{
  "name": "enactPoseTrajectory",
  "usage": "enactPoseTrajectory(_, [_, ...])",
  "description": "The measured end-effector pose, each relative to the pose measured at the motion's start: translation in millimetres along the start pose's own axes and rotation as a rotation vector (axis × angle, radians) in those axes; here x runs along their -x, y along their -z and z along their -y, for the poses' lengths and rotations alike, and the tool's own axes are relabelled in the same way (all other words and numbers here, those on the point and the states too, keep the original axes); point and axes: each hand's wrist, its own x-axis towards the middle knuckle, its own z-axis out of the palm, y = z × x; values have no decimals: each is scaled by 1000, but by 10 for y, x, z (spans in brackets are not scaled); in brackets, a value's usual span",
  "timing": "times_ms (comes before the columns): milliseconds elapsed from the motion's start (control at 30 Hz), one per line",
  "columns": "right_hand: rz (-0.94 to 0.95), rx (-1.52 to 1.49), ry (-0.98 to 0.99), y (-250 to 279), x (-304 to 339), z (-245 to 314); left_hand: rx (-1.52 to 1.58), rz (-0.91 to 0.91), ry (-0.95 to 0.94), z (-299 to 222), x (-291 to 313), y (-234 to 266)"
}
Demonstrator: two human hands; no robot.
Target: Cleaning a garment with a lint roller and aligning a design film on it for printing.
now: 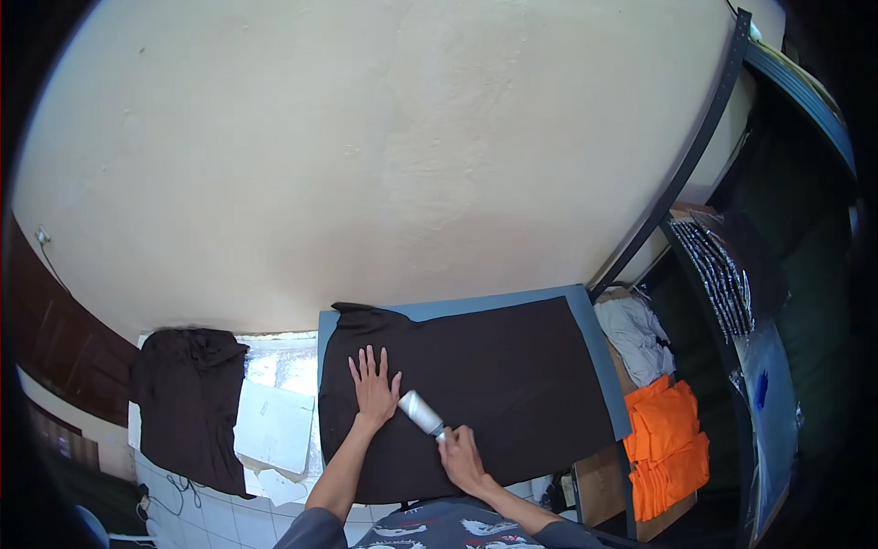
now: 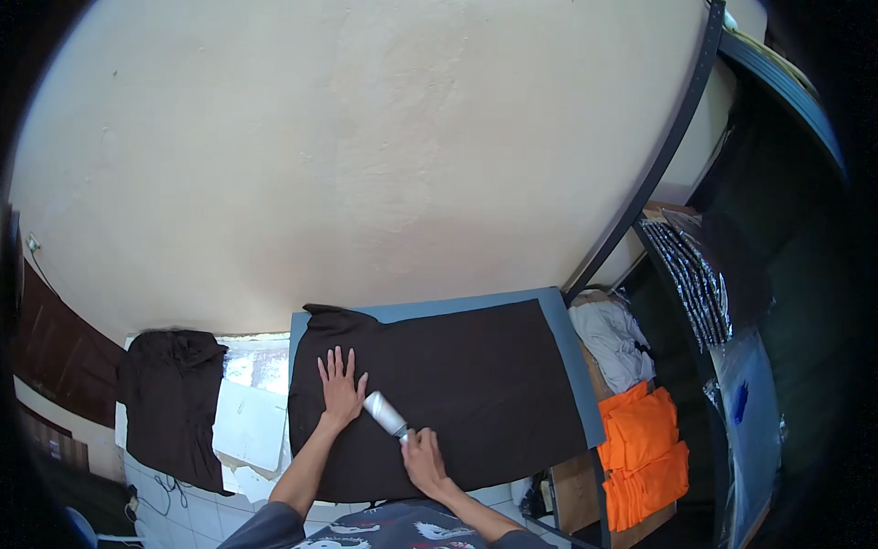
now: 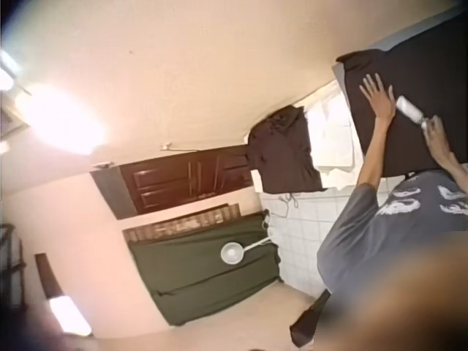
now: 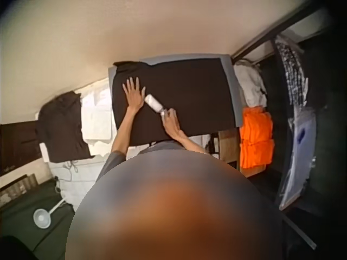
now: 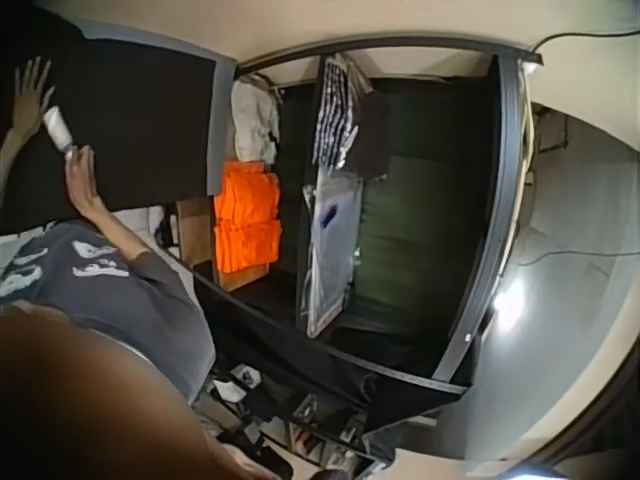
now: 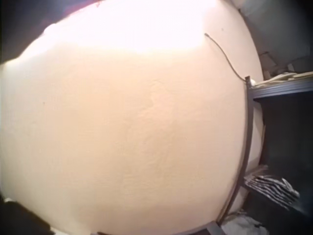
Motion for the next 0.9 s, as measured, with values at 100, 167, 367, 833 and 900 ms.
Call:
enactPoseTrajectory(100, [14, 110, -21, 88, -112, -73, -22, 25, 9, 28, 18, 11])
enactPoseTrajectory(167, [-91, 178, -81, 223, -269, -447, -29, 23, 11, 15, 4, 19])
enactPoseTrajectory(367, [-383, 440, -350, 1196, -837, -1867, -33, 5, 25, 40, 26, 91])
enactPoseTrajectory(833, [-103, 139, -187, 952, 222, -676, -55, 18, 16, 24, -6, 64])
enactPoseTrajectory(900, [-131, 177, -125, 754, 465, -665, -59, 18, 10, 21, -19, 50])
